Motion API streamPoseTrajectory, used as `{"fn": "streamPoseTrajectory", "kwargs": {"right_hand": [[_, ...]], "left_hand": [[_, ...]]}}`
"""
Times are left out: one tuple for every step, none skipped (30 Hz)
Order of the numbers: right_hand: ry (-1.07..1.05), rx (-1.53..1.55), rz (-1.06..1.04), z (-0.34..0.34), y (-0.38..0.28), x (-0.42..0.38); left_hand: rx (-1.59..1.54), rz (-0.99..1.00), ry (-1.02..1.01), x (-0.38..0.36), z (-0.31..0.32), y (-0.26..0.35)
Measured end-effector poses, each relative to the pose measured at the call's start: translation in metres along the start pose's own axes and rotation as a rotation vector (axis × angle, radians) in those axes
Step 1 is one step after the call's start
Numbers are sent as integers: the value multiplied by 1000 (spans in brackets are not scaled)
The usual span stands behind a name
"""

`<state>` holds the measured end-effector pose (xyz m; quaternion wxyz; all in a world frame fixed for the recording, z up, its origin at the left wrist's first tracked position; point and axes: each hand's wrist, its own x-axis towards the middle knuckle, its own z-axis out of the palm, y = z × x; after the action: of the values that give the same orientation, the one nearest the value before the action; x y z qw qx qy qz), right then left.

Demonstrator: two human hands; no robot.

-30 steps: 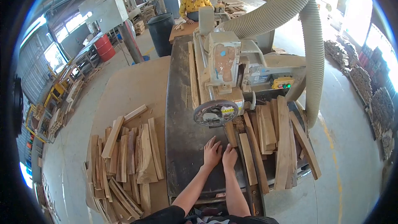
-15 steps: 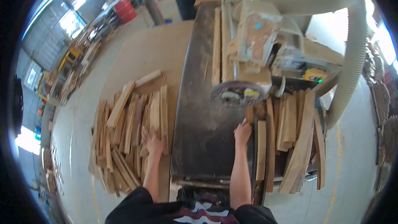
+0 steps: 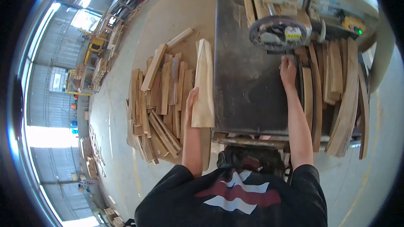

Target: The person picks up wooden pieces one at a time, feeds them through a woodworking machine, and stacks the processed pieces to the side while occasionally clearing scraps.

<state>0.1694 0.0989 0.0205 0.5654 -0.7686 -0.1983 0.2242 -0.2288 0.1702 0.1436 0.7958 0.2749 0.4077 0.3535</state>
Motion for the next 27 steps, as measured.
{"fn": "streamPoseTrajectory", "kwargs": {"right_hand": [[-27, -2, -110, -5, 3, -21], [-48, -10, -221, -13, 5, -44], [-69, 92, -201, -20, 9, -69], [-110, 153, -58, -32, 1, -96], [-140, 216, 83, -47, -7, -123], [-210, 219, 145, -58, 1, -147], [-283, 218, 202, -71, 8, -169], [-363, 91, 292, -84, -5, -193], [-487, -9, 267, -96, -5, -213], [-531, -30, 381, -103, -2, -236], [-679, -47, 509, -113, -10, -250], [-765, -56, 635, -115, 2, -267], [-795, 39, 637, -126, -30, -277], [-764, 49, 642, -127, -28, -288], [-670, 147, 690, -125, -21, -298], [-570, 249, 734, -122, -9, -303], [-572, 231, 819, -116, 24, -301], [-516, 254, 825, -113, 33, -295], [-425, 286, 835, -107, 34, -283], [-331, 317, 850, -104, 30, -273], [-267, 389, 769, -102, 24, -263], [-209, 451, 684, -96, 16, -251], [-166, 446, 644, -82, 17, -235], [-122, 434, 604, -72, 19, -217], [-196, 418, 532, -71, 9, -203], [-133, 281, 349, -69, -8, -189], [59, -292, -131, -17, 55, -159]], "left_hand": [[-64, -81, -69, -13, 15, -8], [-132, -167, -142, -22, 31, -18], [-119, -208, -157, -21, 39, -39], [213, -21, -11, -17, 48, -60], [540, 179, 111, -11, 55, -76], [549, 136, 62, -6, 59, -90], [912, 355, 140, 2, 64, -106], [1255, 599, 215, 7, 72, -120], [1252, 576, 230, 8, 87, -131], [1231, 560, 194, 10, 96, -142], [1356, 608, 81, 11, 101, -150], [1482, 666, -37, 12, 105, -157], [1505, 592, -196, 13, 108, -163], [1503, 596, -232, 11, 115, -174], [1565, 615, -264, 7, 122, -185], [1626, 640, -302, 7, 129, -194], [1659, 624, -340, 12, 133, -203], [1654, 632, -407, 17, 142, -209], [1673, 702, -346, 22, 152, -214], [1685, 767, -291, 27, 160, -220], [1616, 817, -303, 39, 167, -224], [1545, 859, -304, 57, 171, -226], [1563, 908, -300, 72, 174, -225], [1575, 956, -296, 89, 177, -223], [1568, 1059, -312, 110, 175, -220], [1483, 1092, -458, 134, 178, -211], [1359, 1000, -595, 153, 180, -201]]}}
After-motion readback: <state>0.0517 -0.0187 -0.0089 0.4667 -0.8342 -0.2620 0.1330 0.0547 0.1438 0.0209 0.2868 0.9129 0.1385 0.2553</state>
